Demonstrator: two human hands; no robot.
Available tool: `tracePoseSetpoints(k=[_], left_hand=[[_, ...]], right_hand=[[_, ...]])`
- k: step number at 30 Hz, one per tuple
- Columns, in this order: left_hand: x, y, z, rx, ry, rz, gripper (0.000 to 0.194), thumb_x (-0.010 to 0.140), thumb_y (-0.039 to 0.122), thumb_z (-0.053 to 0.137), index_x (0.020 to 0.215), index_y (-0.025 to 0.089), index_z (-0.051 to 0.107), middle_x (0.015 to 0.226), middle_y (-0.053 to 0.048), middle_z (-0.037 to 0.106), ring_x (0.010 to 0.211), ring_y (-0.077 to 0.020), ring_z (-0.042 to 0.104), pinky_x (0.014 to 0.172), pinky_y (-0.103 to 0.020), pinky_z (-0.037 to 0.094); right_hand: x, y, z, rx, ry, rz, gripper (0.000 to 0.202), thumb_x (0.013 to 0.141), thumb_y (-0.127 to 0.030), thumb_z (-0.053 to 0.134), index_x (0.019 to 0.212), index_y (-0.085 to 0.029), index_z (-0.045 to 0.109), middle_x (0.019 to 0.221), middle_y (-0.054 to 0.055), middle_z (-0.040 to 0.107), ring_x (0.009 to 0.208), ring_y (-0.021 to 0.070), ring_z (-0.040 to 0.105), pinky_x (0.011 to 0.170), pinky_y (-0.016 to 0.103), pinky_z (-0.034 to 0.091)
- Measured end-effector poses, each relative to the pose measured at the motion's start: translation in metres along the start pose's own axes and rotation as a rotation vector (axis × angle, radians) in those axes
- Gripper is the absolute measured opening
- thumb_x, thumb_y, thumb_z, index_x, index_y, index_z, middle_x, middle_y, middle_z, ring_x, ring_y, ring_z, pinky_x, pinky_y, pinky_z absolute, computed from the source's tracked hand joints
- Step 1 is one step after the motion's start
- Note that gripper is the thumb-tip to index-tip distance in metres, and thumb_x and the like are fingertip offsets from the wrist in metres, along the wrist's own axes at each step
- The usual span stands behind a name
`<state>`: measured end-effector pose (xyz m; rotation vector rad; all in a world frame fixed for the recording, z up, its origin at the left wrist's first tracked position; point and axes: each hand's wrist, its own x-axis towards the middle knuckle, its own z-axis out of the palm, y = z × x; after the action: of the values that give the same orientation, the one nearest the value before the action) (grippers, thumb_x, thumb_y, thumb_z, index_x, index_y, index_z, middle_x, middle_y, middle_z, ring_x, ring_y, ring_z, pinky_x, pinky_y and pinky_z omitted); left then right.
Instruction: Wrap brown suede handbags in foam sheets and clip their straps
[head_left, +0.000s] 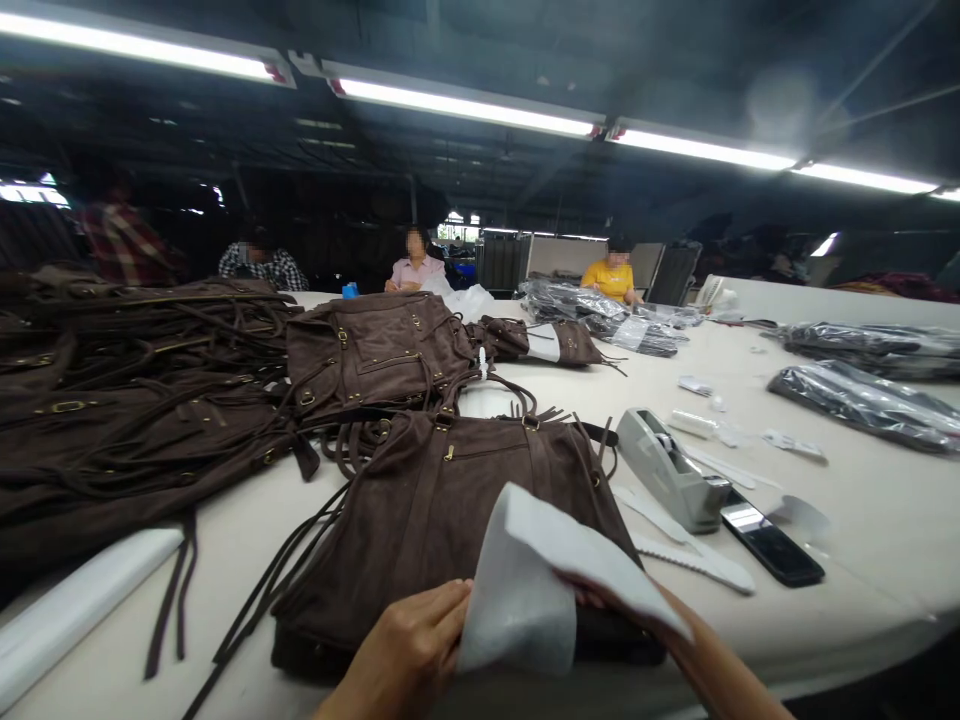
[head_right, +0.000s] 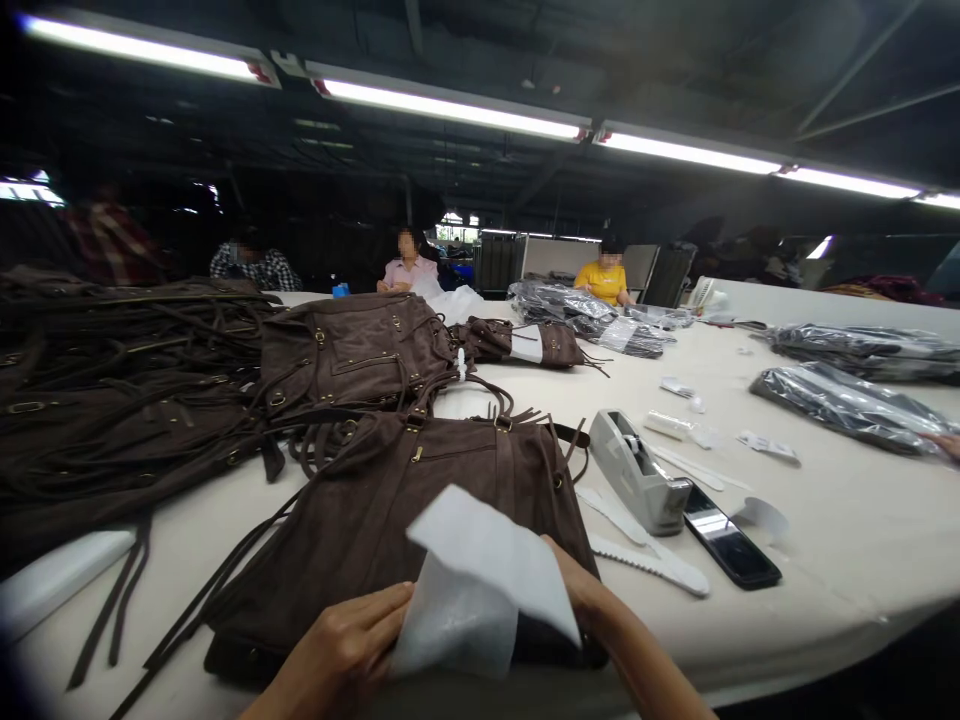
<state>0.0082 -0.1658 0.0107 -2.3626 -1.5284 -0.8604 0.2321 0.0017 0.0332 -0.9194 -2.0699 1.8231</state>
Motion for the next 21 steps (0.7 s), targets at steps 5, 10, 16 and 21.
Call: tracePoseSetpoints(k=[5,10,16,21], left_hand=[[0.022,-0.002,-0.05,-0.199,-0.35,-0.117,0.059,0.079,0.009,0.059,0.134,0.031,0.052,0.125,-0.002,0.065,0.109,-0.0154,0.064,0.093,-0.022,0.051],[0.065,-0.01,-0.08,-0.1,-0.615,-0.267,0.038,0.084,0.012,0.051,0.113,0.032,0.067,0.102,0.0,0.074,0.092,-0.0174,0.07,0.081,-0.025,0.053],[0.173,-0.053,-0.057,-0.126,-0.214,-0.792,0.014,0.077,0.018,0.057,0.078,0.015,0.071,0.088,-0.015,0.073,0.09,-0.0272,0.068,0.08,-0.035,0.049],[0.204,-0.084,0.002,-0.498,-0.041,-0.876,0.027,0.085,0.028,0.047,0.066,0.015,0.06,0.052,-0.002,0.06,0.048,-0.0129,0.058,0.054,-0.023,0.045]], right_hand=[[0.013,0.027,0.002,0.014,-0.056,0.028,0.052,0.076,-0.066,0.06,0.06,-0.017,0.049,0.047,-0.007,0.04,0.036,0.0035,0.024,0.037,0.022,0.012],[0.014,0.019,0.004,0.073,-0.003,0.033,0.051,0.072,-0.062,0.067,0.066,-0.013,0.06,0.048,-0.007,0.042,0.039,0.0036,0.026,0.038,0.02,0.017],[0.005,0.013,0.014,0.052,0.007,-0.115,0.039,0.07,-0.047,0.076,0.083,-0.011,0.072,0.077,0.003,0.066,0.069,0.0146,0.056,0.065,0.024,0.043],[-0.007,0.012,0.024,-0.213,0.094,-0.175,0.036,0.077,-0.046,0.07,0.081,-0.011,0.069,0.073,0.003,0.063,0.069,0.0157,0.054,0.064,0.024,0.041]])
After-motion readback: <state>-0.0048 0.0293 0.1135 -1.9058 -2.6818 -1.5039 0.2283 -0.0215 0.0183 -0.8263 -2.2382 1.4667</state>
